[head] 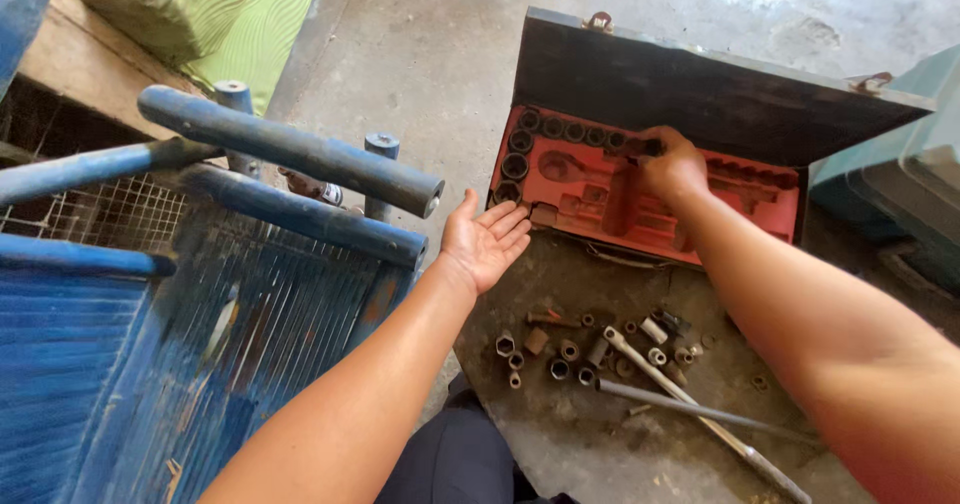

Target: The person removes sockets and wrenches from a red toolbox tray and lays them on the floor, wipes the tray and the inside of the toolbox lid with a blue cloth, then places the sockets back into the molded slots of the tray one at a time.

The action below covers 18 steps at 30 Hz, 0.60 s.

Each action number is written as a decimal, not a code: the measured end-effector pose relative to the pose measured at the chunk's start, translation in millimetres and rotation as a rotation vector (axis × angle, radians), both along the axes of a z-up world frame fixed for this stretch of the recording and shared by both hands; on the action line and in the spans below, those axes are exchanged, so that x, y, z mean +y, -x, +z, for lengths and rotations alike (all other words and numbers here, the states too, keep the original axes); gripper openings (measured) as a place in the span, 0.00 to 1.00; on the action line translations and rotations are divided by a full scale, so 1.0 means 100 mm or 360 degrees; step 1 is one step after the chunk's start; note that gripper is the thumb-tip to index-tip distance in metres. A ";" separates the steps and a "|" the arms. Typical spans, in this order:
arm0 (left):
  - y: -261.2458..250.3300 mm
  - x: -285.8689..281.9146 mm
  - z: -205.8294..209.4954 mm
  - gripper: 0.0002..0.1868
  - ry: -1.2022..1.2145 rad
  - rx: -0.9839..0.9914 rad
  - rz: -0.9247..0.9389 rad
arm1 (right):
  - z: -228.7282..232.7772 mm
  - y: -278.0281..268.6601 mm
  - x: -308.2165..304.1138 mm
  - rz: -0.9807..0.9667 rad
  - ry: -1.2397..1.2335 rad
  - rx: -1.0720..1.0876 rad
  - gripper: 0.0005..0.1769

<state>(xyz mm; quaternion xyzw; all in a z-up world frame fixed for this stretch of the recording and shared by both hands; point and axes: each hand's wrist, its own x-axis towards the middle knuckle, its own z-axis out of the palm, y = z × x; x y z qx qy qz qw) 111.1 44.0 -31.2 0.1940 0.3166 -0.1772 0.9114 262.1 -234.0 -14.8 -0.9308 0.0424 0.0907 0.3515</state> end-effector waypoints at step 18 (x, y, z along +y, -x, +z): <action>-0.38 -0.28 -0.12 0.47 0.0028 0.0060 -0.0153 | -0.59 0.02 -0.32 -0.0276 -0.0162 0.0002 0.24</action>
